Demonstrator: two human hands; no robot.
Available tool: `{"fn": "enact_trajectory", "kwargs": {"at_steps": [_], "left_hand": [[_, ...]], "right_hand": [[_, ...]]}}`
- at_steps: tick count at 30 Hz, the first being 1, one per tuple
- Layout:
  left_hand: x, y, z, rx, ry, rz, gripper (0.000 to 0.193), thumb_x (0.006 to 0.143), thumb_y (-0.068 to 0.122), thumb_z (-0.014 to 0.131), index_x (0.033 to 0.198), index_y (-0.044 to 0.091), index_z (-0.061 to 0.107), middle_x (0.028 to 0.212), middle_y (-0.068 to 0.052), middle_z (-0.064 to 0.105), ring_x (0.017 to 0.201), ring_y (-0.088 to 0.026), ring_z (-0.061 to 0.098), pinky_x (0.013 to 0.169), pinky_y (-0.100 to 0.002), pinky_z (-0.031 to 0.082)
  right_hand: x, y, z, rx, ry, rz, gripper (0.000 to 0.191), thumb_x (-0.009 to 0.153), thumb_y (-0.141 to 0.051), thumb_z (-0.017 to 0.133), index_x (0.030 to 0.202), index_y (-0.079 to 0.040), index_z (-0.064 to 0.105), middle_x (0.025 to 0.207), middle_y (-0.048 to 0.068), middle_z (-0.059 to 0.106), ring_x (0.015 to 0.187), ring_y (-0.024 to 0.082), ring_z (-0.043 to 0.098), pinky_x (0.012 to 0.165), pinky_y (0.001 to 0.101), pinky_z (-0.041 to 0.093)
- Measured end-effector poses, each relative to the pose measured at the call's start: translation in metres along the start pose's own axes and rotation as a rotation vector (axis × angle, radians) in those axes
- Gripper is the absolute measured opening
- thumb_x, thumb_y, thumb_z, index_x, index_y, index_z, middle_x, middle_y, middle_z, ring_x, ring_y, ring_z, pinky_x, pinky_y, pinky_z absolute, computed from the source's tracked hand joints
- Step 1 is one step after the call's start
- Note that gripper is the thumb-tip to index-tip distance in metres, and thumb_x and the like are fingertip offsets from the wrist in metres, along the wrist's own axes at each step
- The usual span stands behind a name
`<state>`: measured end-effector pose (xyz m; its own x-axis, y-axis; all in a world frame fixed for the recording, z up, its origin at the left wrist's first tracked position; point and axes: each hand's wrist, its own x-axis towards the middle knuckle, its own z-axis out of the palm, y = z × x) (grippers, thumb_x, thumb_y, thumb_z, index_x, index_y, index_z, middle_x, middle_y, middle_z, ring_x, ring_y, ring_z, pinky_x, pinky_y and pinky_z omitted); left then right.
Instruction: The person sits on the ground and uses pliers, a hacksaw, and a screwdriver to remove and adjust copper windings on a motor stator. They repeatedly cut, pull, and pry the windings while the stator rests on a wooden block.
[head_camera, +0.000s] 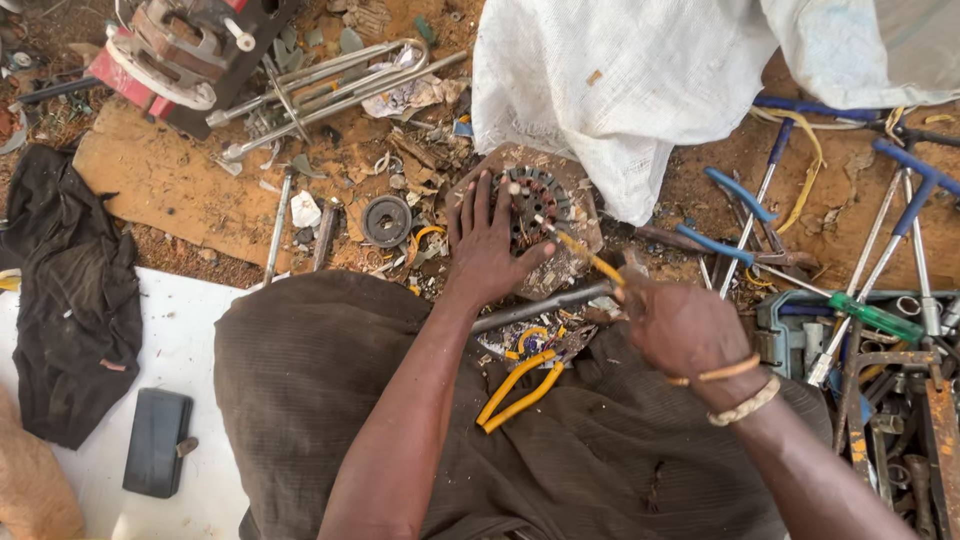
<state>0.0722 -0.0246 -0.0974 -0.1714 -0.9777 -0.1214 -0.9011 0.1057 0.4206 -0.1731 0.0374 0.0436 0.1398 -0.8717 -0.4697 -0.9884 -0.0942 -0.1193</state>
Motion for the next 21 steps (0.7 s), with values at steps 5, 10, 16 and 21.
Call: {"fn": "enact_trajectory", "kwargs": {"at_steps": [5, 10, 16, 21], "left_hand": [[0.005, 0.003, -0.001, -0.052, -0.036, -0.042, 0.129, 0.078, 0.098, 0.034, 0.162, 0.002, 0.016, 0.174, -0.026, 0.002, 0.162, -0.038, -0.005, 0.127, -0.056, -0.009], [0.005, 0.014, -0.017, 0.043, -0.141, -0.062, 0.125, 0.074, 0.087, 0.054, 0.163, 0.013, 0.006, 0.17, -0.021, -0.002, 0.156, -0.037, -0.008, 0.122, -0.054, -0.008], [0.001, 0.028, -0.027, 0.04, -0.173, -0.112, 0.124, 0.075, 0.073, 0.067, 0.163, 0.012, 0.005, 0.169, -0.021, -0.003, 0.156, -0.039, -0.006, 0.124, -0.053, -0.008], [-0.001, 0.031, -0.039, 0.025, -0.107, -0.086, 0.121, 0.079, 0.073, 0.065, 0.163, 0.011, 0.005, 0.169, -0.023, -0.003, 0.156, -0.04, -0.008, 0.124, -0.054, -0.008]], "right_hand": [[0.008, 0.009, -0.008, -0.192, -0.017, -0.049, 0.032, 0.108, -0.032, 0.048, 0.138, -0.022, 0.055, 0.069, 0.01, 0.067, 0.059, 0.025, 0.067, 0.051, 0.0409, 0.054], [-0.004, 0.017, 0.038, 0.072, 0.278, -0.259, 0.059, 0.091, -0.029, 0.06, 0.15, -0.031, 0.051, 0.072, 0.013, 0.069, 0.054, 0.03, 0.066, 0.05, 0.0447, 0.054], [-0.019, -0.014, 0.009, -0.05, 0.099, -0.128, 0.056, 0.097, -0.035, 0.056, 0.151, -0.03, 0.045, 0.065, 0.01, 0.065, 0.053, 0.027, 0.067, 0.052, 0.043, 0.056], [0.017, -0.048, -0.08, -0.368, -0.209, -0.081, 0.031, 0.109, -0.027, 0.044, 0.134, -0.021, 0.061, 0.057, 0.006, 0.057, 0.05, 0.017, 0.059, 0.047, 0.0373, 0.053]]}}
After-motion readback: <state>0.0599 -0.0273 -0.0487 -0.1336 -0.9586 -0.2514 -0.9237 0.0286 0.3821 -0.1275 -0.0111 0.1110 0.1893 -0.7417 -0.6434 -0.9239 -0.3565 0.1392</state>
